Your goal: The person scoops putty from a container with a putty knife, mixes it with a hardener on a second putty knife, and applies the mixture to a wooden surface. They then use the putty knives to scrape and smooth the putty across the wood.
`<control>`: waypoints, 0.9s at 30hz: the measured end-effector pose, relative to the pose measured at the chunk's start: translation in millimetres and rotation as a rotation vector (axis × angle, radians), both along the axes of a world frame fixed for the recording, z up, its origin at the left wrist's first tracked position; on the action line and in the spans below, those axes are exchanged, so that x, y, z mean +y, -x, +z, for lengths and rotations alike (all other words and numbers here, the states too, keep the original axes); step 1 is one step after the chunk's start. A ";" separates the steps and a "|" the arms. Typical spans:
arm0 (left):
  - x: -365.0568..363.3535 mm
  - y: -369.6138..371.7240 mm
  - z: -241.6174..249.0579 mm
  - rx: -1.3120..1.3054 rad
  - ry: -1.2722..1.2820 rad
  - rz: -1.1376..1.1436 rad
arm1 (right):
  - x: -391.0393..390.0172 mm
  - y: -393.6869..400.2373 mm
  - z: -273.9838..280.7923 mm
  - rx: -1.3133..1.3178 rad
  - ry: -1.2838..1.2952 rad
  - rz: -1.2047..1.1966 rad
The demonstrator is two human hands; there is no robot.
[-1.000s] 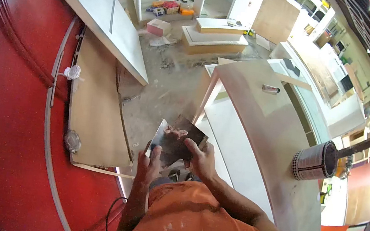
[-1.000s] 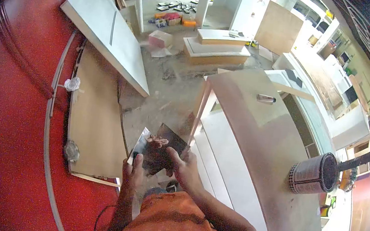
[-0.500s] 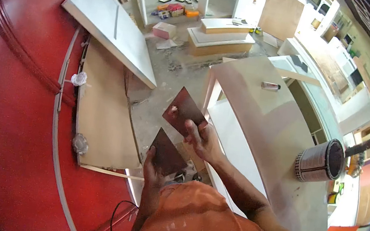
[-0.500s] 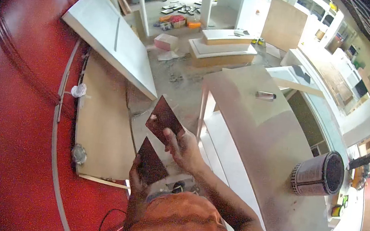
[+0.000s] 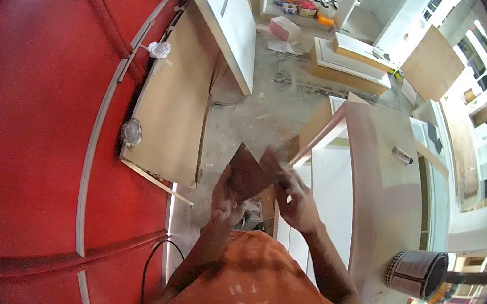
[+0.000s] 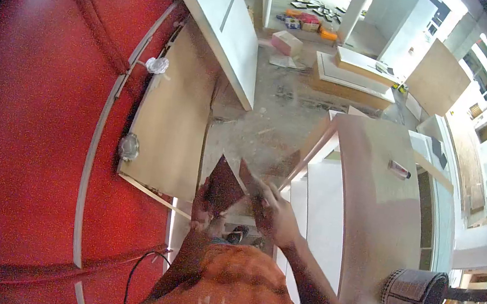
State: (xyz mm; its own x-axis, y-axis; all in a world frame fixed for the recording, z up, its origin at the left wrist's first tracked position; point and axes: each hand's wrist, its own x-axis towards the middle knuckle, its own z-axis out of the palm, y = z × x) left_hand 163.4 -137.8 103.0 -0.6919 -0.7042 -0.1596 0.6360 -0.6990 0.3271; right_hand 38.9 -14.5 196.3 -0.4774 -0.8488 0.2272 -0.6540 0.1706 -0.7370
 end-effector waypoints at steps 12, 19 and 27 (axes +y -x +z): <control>-61.8 -15.1 -20.1 0.530 -0.375 -0.394 | 26.3 14.0 -90.6 -0.825 0.008 -0.168; -31.8 36.3 3.9 -0.403 0.023 -0.485 | 46.0 -11.3 -35.4 -1.930 0.294 -0.149; 39.3 44.1 45.1 -0.474 0.193 -0.656 | 32.9 1.4 -23.7 -0.972 0.378 -1.103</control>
State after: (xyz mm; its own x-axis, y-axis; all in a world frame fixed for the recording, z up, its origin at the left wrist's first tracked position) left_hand 119.3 -98.5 148.1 -0.8611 -0.2266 -0.4551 -0.1162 -0.7837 0.6101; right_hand 37.5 18.4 172.6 -0.9036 0.0564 -0.4246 0.4217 -0.0569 -0.9050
